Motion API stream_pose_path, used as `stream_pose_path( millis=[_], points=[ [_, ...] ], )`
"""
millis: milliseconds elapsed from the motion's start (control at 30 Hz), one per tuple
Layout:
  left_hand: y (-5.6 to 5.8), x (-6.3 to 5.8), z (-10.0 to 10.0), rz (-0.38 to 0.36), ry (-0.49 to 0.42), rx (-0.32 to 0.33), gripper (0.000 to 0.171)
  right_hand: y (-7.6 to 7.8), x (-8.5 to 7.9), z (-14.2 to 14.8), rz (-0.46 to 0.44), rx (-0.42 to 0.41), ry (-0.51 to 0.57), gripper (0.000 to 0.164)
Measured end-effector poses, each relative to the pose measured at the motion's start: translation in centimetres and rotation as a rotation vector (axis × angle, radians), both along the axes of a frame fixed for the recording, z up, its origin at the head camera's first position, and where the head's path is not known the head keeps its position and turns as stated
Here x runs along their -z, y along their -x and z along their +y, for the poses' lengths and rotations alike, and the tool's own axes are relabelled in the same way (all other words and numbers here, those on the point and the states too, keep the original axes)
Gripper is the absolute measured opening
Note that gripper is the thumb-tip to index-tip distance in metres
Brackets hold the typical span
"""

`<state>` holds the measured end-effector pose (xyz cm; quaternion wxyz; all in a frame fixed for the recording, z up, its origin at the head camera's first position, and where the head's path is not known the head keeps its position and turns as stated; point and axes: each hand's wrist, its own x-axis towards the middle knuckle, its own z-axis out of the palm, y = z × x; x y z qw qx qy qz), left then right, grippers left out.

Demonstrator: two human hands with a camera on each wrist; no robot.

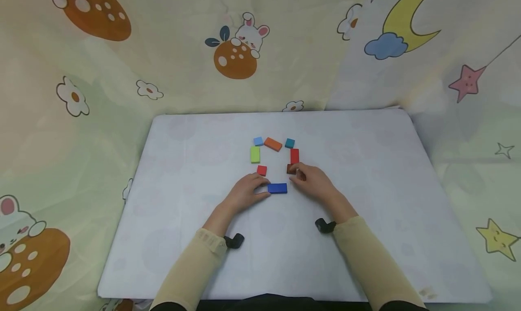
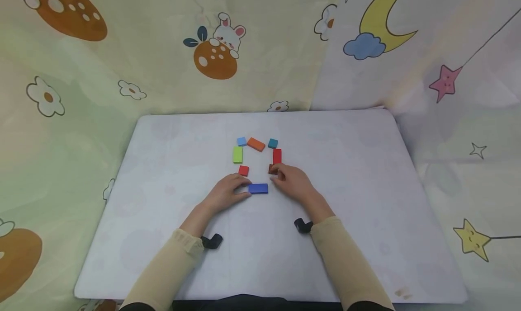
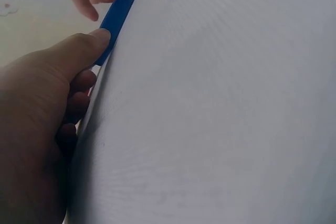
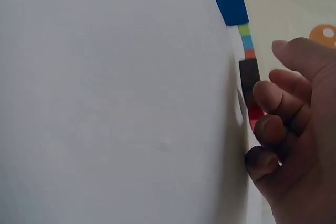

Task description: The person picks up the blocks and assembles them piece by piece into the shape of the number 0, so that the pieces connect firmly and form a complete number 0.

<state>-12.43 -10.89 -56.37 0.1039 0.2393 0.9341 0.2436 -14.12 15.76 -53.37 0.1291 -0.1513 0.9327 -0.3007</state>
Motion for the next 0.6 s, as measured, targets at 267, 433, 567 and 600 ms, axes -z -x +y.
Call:
stream_pose_path(
  millis=[267, 433, 567, 600],
  points=[
    [-0.1, 0.1, 0.0, 0.018, -0.027, -0.003, 0.041, 1.9, 0.1, 0.0, -0.058, 0.057, -0.063, 0.038],
    [-0.2, 0.1, -0.1, 0.024, -0.035, -0.002, 0.042, 3.0, 0.0, -0.2, -0.076, 0.059, -0.117, 0.038],
    [-0.2, 0.1, -0.2, 0.02, -0.036, -0.003, 0.042, 3.5, -0.1, -0.3, -0.087, 0.042, -0.137, 0.037],
    [-0.2, 0.1, -0.2, 0.021, -0.037, -0.002, 0.042, 3.6, -0.1, -0.2, -0.087, 0.04, -0.139, 0.036]
  ],
)
